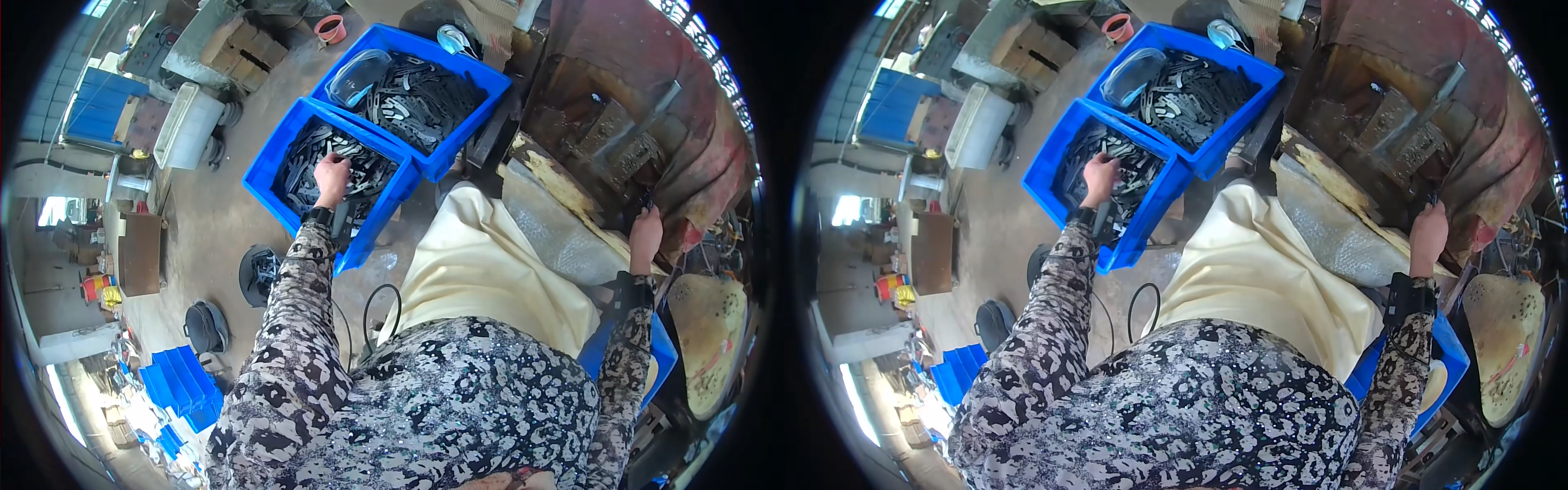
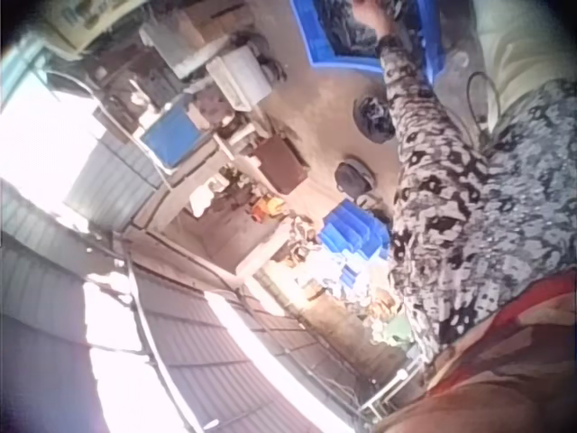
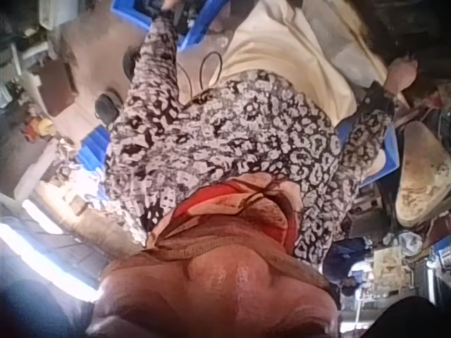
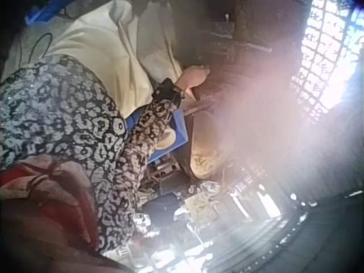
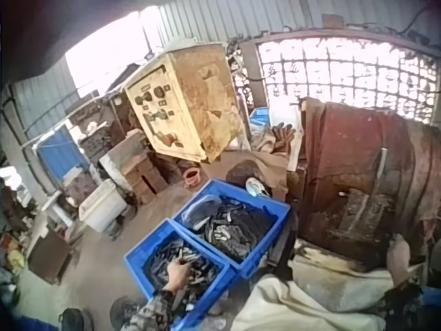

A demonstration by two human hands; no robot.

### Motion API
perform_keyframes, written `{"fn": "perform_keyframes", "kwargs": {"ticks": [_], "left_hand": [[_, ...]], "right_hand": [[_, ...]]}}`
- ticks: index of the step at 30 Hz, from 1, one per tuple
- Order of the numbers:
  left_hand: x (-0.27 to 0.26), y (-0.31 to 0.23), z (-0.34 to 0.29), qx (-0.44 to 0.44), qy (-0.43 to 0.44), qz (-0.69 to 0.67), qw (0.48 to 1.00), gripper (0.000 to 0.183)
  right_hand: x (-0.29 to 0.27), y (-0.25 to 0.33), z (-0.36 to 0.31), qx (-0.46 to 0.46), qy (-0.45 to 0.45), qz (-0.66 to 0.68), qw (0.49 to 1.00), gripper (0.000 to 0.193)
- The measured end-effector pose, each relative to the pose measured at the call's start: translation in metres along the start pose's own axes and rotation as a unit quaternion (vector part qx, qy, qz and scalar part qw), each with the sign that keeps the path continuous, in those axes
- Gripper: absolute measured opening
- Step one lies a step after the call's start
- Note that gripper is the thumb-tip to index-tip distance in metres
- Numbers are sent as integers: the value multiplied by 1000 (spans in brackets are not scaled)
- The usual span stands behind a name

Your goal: Operating an industrial press machine to process small metal components.

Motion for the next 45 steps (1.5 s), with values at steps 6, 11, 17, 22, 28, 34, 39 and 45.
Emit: {"fn": "perform_keyframes", "kwargs": {"ticks": [6, 11, 17, 22, 28, 34, 39, 45], "left_hand": [[-2, 9, 6, -67, 223, 147, 961, 16], [-1, 23, 3, -89, 250, 167, 949, 22], [-32, -13, -9, -220, 227, -154, 936, 19], [-15, -71, -12, -90, 261, -345, 897, 17], [64, -155, -15, -37, 278, -205, 938, 16], [161, -136, 26, -101, 302, -231, 919, 13], [215, -102, 67, -140, 319, -215, 913, 10], [246, -75, 104, 90, 110, 87, 986, 26]], "right_hand": [[2, -7, 0, 7, 4, -4, 1000, 25], [-1, 3, 0, 0, 4, 20, 1000, 25], [-4, 3, -5, 7, 6, 22, 1000, 25], [-6, 7, -5, -1, 1, 37, 999, 25], [-6, 9, -5, 4, 13, 46, 999, 25], [-12, 8, -7, 16, 7, 35, 999, 25], [-15, 18, -6, 35, 32, 43, 998, 25], [-16, 26, -5, 43, 42, 60, 996, 24]]}}
Point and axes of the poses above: each hand's wrist, its own z-axis towards the middle knuckle, its own x-axis out of the palm, y = z × x, the point moved 2 cm from there along z, towards the middle knuckle
